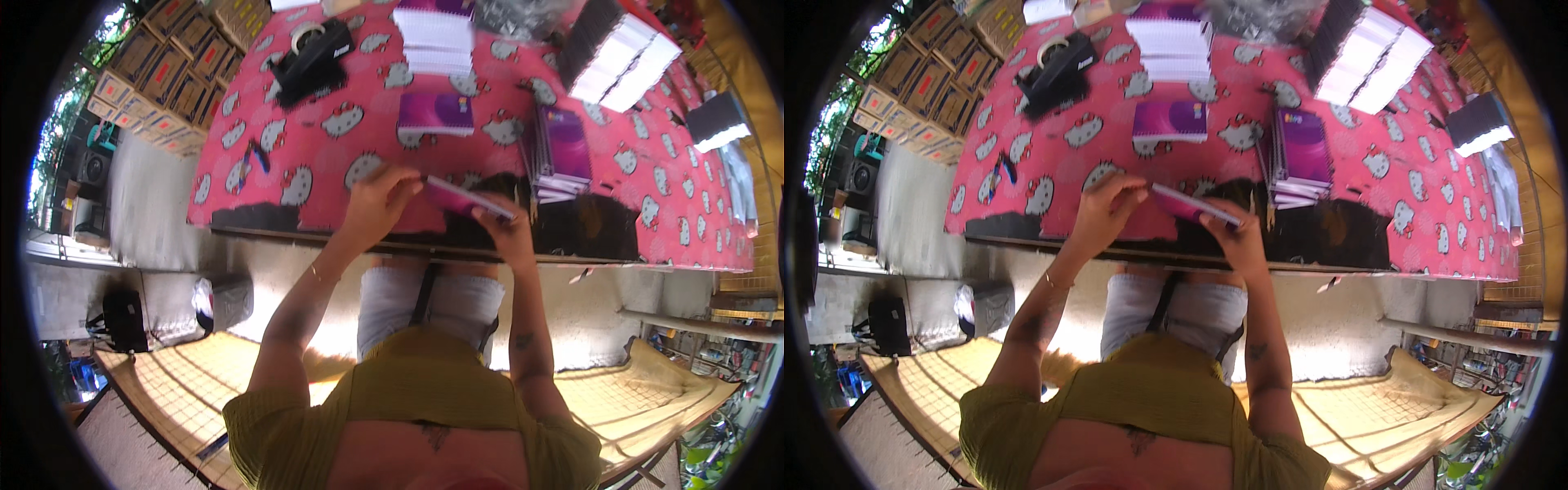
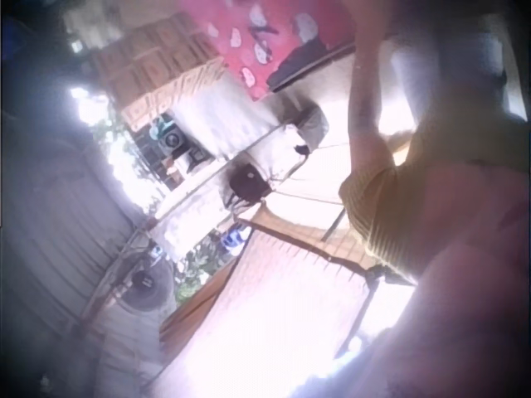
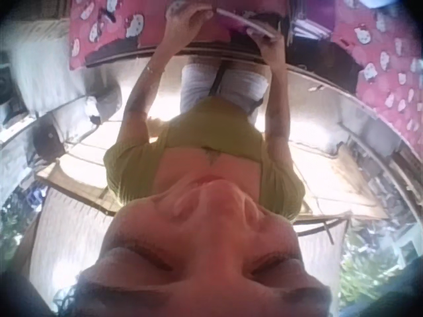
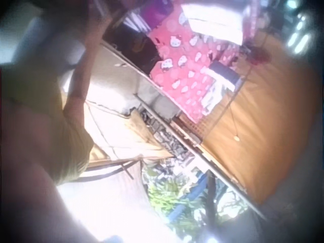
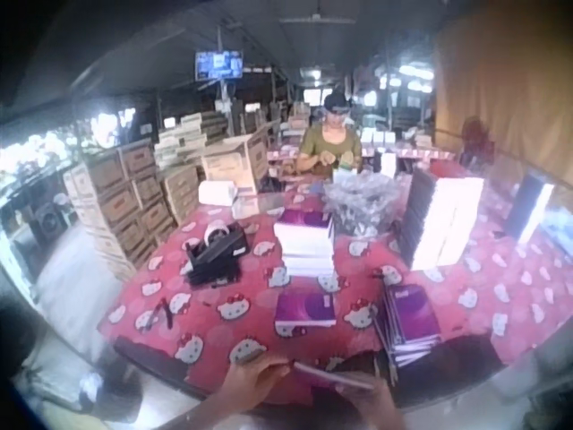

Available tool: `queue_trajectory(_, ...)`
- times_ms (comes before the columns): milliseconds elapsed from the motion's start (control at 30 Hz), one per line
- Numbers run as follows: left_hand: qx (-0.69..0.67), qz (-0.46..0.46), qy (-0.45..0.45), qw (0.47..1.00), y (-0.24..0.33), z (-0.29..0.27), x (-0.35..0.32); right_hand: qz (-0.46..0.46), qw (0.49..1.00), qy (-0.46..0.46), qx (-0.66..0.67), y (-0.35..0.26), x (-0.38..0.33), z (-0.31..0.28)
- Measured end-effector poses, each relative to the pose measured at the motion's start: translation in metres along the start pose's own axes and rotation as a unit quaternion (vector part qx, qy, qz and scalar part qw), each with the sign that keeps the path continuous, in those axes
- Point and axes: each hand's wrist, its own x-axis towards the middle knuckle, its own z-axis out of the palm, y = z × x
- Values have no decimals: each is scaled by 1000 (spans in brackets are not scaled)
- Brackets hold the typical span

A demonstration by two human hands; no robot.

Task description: The person places small purple notebooks into clear plastic sleeves, seals the sleeves with adhesive strips, and stacks the completed items onto a pile on the table.

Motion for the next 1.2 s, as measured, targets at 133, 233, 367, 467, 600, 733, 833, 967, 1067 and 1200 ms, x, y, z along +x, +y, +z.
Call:
queue_trajectory(133, -9, 59, -59, 996, 10, -10, 16, -39, 999, -12, -2, -4, 2, -3)
queue_trajectory(233, 32, 100, -144, 984, -8, -14, 22, -36, 999, -33, 17, -7, 6, -3)
queue_trajectory(367, 29, 112, -180, 977, 12, -15, 33, -37, 999, -30, 16, -8, 6, -5)
queue_trajectory(467, 8, 136, -166, 977, 9, -14, 39, -25, 999, -30, 19, -9, 6, -6)
queue_trajectory(600, 11, 114, -220, 969, 12, -18, 44, -28, 999, -28, 17, -9, 6, -7)
queue_trajectory(733, 55, 128, -199, 970, 1, -14, 38, -23, 999, -16, 16, -13, 6, 2)
queue_trajectory(833, 231, 163, -118, 952, 16, -2, 38, -8, 999, 11, 32, -16, 5, 8)
queue_trajectory(967, 355, 103, -70, 927, 26, 23, 1, 23, 994, 70, 78, -27, 6, 17)
queue_trajectory(1067, 340, 111, -96, 929, 15, 34, -32, 14, 994, 73, 75, -22, 8, 14)
queue_trajectory(1200, 385, 88, -18, 918, 27, 21, 26, 10, 995, 54, 79, -28, 7, 20)
